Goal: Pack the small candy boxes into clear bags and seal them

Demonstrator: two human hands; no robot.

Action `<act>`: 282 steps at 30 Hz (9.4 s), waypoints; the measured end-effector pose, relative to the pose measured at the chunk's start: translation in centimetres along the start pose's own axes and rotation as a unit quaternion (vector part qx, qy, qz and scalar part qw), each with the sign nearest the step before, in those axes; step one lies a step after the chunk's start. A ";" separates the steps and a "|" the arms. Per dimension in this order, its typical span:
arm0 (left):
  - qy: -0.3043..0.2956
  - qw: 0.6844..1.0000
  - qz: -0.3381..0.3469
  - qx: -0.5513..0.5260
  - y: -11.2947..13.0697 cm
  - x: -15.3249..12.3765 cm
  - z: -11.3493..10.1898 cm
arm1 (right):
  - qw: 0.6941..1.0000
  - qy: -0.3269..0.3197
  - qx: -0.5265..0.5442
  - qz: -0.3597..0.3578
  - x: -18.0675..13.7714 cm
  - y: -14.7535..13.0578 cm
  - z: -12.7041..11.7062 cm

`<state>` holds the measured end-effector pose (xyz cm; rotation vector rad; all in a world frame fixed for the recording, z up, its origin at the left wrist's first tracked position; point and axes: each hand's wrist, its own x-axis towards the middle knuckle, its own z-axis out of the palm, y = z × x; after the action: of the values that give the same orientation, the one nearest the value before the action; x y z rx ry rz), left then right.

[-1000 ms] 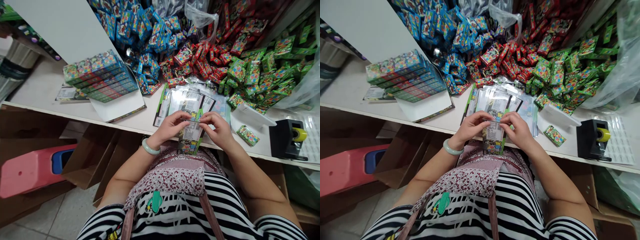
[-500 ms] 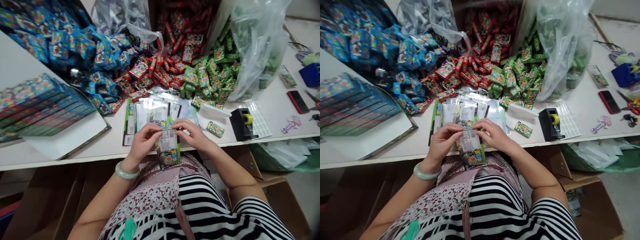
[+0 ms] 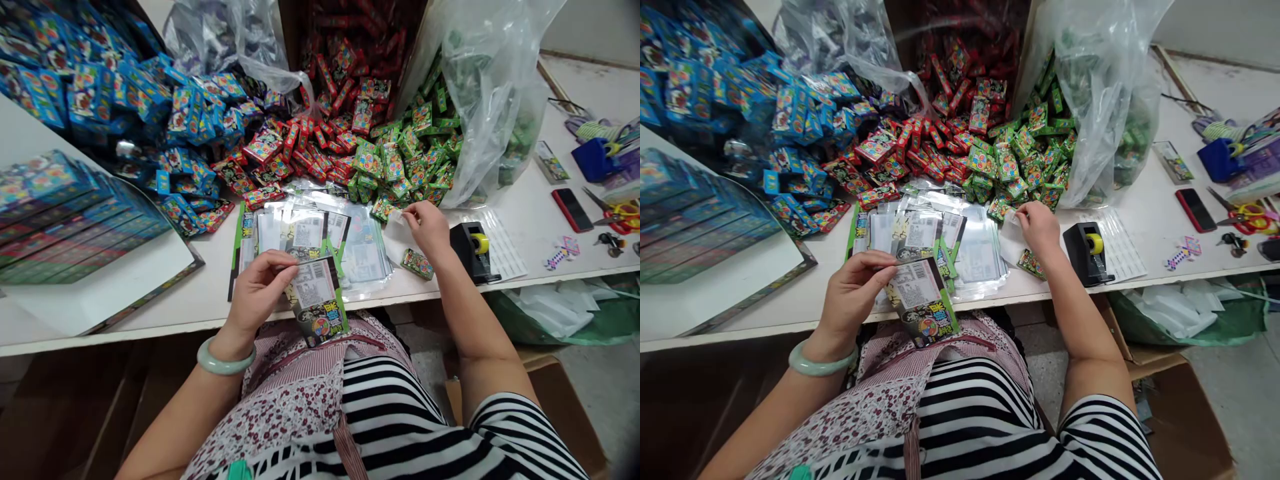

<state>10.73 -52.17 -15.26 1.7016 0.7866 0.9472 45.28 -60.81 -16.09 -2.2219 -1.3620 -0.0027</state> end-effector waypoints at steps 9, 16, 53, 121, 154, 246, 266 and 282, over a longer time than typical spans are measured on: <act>-0.017 0.998 0.048 -0.031 -0.2 0.1 0.7 | 0.977 0.117 0.177 -0.030 -0.7 -2.2 -5.3; -0.043 0.996 0.076 -0.033 0.6 -0.2 1.7 | 0.858 -0.342 0.318 -0.214 -1.4 -14.6 -4.7; 0.196 0.967 -0.084 -0.141 -5.3 1.2 -5.1 | 0.955 -0.109 0.277 -0.010 1.4 -5.7 -1.8; -0.184 0.857 0.242 0.416 -3.0 2.0 -5.3 | 0.894 -0.204 0.131 -0.378 -2.9 -8.0 1.0; -0.052 0.893 0.189 0.406 -3.6 -0.6 -8.2 | 0.938 -0.096 0.267 -0.198 1.1 -14.8 6.5; 0.049 0.906 0.144 0.396 -3.5 -0.8 -13.3 | 0.959 -0.054 -0.003 -0.277 24.2 -22.9 12.8; 0.009 0.896 0.151 0.417 -3.8 -1.2 -11.1 | 0.956 -0.184 0.035 -0.226 0.7 -14.0 8.3; -0.056 0.897 0.189 0.395 -4.2 -1.3 -11.0 | 0.877 -0.195 0.056 -0.435 0.7 -16.9 2.9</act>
<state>0.17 -47.18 -17.37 2.6714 0.8362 0.8130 30.84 -53.07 -11.04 -1.3787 -2.4066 0.2060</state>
